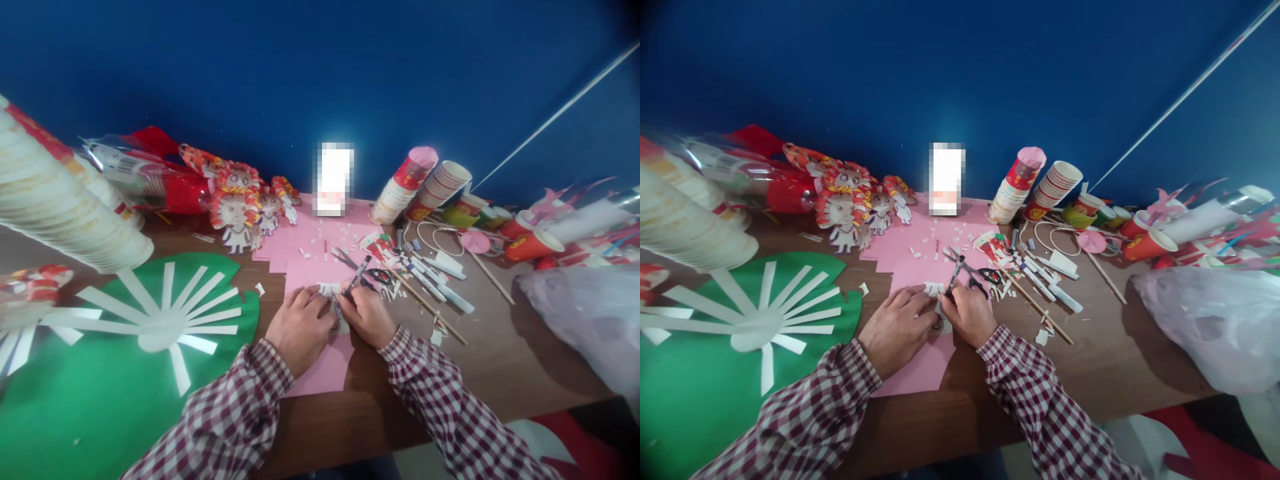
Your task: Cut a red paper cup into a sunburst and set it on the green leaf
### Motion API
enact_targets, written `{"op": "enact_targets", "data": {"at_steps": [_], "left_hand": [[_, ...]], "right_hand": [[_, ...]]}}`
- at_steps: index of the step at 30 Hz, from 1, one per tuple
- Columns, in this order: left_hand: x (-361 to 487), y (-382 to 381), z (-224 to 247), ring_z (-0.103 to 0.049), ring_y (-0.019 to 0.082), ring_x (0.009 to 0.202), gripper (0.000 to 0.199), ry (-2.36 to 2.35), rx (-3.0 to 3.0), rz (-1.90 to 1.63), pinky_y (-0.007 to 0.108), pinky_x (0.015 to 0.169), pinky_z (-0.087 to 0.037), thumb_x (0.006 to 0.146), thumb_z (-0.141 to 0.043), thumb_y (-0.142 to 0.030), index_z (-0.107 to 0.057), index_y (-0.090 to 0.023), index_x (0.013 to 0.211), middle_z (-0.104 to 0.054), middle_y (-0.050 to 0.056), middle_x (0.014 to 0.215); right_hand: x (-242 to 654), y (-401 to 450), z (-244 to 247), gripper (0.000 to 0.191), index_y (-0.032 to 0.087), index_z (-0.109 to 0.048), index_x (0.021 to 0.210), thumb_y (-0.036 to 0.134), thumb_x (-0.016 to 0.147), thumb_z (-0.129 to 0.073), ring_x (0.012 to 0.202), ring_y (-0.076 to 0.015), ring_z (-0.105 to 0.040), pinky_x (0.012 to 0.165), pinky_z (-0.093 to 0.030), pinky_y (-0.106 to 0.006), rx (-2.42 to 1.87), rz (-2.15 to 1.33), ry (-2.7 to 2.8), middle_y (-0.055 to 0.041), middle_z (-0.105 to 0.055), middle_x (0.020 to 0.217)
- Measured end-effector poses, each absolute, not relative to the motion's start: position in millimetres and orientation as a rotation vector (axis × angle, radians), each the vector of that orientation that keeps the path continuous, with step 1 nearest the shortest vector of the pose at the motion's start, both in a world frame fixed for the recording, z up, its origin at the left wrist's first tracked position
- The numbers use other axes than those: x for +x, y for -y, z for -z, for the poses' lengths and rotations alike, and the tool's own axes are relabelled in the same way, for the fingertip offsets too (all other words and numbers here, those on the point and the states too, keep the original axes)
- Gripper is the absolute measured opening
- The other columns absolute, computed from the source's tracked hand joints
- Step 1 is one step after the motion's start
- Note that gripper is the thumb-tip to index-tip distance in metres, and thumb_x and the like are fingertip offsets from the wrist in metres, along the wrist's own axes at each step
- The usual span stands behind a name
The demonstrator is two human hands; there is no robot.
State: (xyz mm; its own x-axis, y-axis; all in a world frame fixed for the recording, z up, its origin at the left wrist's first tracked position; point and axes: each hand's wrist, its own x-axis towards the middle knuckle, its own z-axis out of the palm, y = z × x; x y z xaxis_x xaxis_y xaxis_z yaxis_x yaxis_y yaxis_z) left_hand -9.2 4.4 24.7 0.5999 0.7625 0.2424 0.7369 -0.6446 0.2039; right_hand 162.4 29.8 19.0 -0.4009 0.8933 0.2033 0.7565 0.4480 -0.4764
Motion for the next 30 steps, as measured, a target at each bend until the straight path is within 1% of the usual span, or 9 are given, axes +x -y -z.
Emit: {"op": "enact_targets", "data": {"at_steps": [4,9,15,23,30], "left_hand": [[-9.1,-4.7,-24.6,-0.040,0.025,0.114,0.015,-1.282,2.736,-0.473,0.045,0.096,-0.033,0.080,-0.051,-0.021,-0.060,-0.020,0.091,-0.058,0.007,0.099],[-8.2,-5.0,-24.7,-0.040,0.025,0.114,0.016,-1.284,2.742,-0.479,0.044,0.095,-0.034,0.079,-0.051,-0.021,-0.060,-0.020,0.093,-0.058,0.007,0.099],[-8.3,-4.8,-25.3,-0.040,0.025,0.114,0.016,-1.282,2.747,-0.446,0.044,0.095,-0.034,0.080,-0.050,-0.021,-0.060,-0.020,0.093,-0.057,0.007,0.100],[-8.1,-4.6,-24.7,-0.041,0.025,0.113,0.016,-1.280,2.755,-0.491,0.045,0.093,-0.035,0.079,-0.051,-0.020,-0.060,-0.020,0.093,-0.058,0.008,0.097],[-8.1,-5.1,-25.0,-0.040,0.026,0.114,0.015,-1.277,2.748,-0.475,0.045,0.094,-0.035,0.080,-0.049,-0.021,-0.060,-0.020,0.090,-0.058,0.007,0.099]], "right_hand": [[163.2,-30.0,-19.4,0.021,0.016,-0.052,0.085,0.029,0.089,-0.037,0.066,-0.0180,-0.058,0.062,-0.040,-0.026,-1.387,-0.436,2.282,-0.0058,-0.060,0.069],[163.6,-29.9,-19.7,0.021,0.016,-0.052,0.085,0.030,0.089,-0.037,0.063,-0.0169,-0.057,0.060,-0.039,-0.025,-1.390,-0.439,2.288,-0.0037,-0.059,0.066],[163.9,-29.3,-19.2,0.022,0.016,-0.052,0.087,0.031,0.089,-0.036,0.067,-0.0172,-0.058,0.062,-0.040,-0.025,-1.394,-0.449,2.299,-0.0047,-0.060,0.069],[163.8,-29.8,-21.0,0.020,0.016,-0.052,0.086,0.029,0.088,-0.038,0.060,-0.0163,-0.056,0.058,-0.038,-0.024,-1.372,-0.463,2.294,-0.0029,-0.058,0.064],[165.0,-29.0,-19.0,0.018,0.016,-0.051,0.088,0.028,0.088,-0.038,0.063,-0.0163,-0.056,0.061,-0.040,-0.025,-1.384,-0.477,2.248,-0.0032,-0.058,0.066]]}}
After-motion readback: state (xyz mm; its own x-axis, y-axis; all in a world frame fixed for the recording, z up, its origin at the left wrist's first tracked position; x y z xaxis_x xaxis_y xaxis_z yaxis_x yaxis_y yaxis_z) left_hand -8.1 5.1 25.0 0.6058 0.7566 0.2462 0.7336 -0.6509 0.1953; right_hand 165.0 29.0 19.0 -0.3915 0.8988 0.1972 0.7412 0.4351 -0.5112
